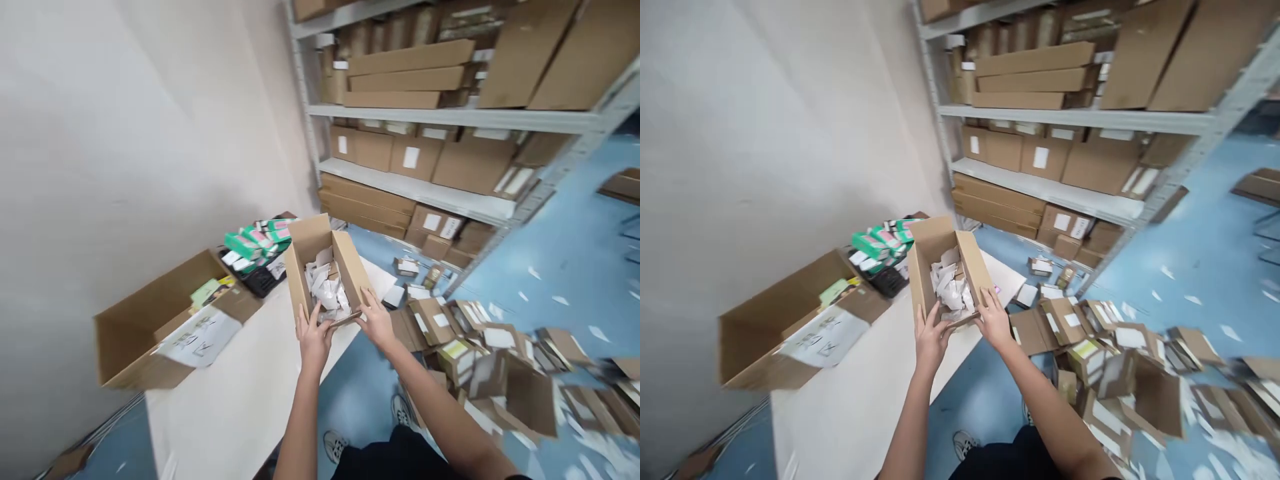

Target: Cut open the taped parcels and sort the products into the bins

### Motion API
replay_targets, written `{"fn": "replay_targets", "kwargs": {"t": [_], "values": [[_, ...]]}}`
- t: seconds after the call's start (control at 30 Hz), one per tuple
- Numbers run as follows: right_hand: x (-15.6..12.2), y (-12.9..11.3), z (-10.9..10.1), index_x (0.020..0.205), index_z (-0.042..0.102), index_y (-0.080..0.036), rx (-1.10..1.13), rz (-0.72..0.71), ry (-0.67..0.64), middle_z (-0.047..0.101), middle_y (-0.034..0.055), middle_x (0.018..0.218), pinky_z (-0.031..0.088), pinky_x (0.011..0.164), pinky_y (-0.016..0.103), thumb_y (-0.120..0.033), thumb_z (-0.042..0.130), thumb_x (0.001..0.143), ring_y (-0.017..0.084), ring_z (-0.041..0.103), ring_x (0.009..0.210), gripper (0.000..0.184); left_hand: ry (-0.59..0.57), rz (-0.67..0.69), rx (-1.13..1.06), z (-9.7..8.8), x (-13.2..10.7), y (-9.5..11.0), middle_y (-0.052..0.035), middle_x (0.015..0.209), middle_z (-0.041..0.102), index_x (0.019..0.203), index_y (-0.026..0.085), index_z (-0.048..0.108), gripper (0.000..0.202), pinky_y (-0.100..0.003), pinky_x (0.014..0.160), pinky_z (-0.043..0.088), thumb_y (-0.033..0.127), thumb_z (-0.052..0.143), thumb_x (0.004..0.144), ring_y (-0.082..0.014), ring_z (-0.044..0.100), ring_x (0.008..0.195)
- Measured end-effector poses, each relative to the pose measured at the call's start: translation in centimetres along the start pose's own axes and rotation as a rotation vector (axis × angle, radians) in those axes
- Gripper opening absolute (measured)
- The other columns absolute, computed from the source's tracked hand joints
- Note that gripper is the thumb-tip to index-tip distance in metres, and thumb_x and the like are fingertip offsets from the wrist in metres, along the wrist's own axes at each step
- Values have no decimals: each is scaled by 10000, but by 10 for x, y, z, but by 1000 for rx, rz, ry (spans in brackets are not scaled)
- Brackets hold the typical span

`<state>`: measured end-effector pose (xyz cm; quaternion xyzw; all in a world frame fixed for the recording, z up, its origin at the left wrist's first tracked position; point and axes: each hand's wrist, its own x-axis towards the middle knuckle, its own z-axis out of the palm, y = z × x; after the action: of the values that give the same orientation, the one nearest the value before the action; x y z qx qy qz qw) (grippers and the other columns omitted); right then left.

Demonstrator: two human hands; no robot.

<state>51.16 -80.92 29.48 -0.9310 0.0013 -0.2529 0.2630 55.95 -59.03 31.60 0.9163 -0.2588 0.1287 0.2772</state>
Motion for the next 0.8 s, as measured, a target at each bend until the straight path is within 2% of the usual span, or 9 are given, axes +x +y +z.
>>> {"fn": "replay_targets", "kwargs": {"t": [0.1,0.2,0.3,0.4,0.53,0.63,0.7,0.8], "values": [[-24,70,-50,978,726,-231,-45,139,73,446,86,1636,509,1140,510,-183,734,875,321,408,1522,113,-116,110,-44,56,38,62,17,1663,421,1011,322,794,128,-759,1238,245,336,690,938,-416,79,1620],[-58,134,-94,971,723,-232,-94,280,132,446,94,1635,548,1091,480,-204,721,888,311,495,1461,88,-246,233,-105,116,65,123,1,1680,394,1015,300,790,144,-739,1241,266,320,660,957,-411,123,1616],[-100,188,-135,1003,721,-237,-149,416,179,422,97,1651,572,1047,466,-225,711,893,304,555,1406,111,-366,346,-178,174,79,186,9,1687,381,1011,300,785,125,-721,1256,255,307,681,942,-397,142,1615],[-143,229,-175,1006,718,-235,-223,517,238,435,105,1642,557,1061,470,-234,697,896,305,530,1430,112,-456,453,-230,222,82,248,11,1677,397,988,300,781,97,-718,1262,243,298,709,923,-388,148,1615],[-190,268,-218,990,719,-235,-334,621,303,463,109,1621,546,1064,471,-231,678,903,307,520,1434,95,-540,577,-253,273,80,321,2,1672,406,952,283,775,72,-702,1265,247,281,709,922,-378,136,1618],[-213,298,-241,1001,723,-237,-395,685,349,457,112,1623,534,1067,470,-236,664,909,309,490,1453,110,-593,640,-282,307,82,369,-7,1676,402,951,277,772,74,-692,1268,241,271,702,927,-365,115,1624],[-225,322,-250,1011,728,-231,-428,737,372,441,120,1634,496,1102,493,-237,667,901,320,443,1485,126,-628,665,-282,327,86,398,-14,1692,373,1023,289,775,124,-710,1262,227,270,695,930,-365,104,1626],[-238,357,-256,1108,727,-206,-436,878,357,414,162,1645,331,1196,614,-267,692,872,365,337,1542,246,-664,661,-262,346,94,430,-29,1727,296,1268,317,725,349,-716,1264,208,233,659,936,-370,96,1627]]}}
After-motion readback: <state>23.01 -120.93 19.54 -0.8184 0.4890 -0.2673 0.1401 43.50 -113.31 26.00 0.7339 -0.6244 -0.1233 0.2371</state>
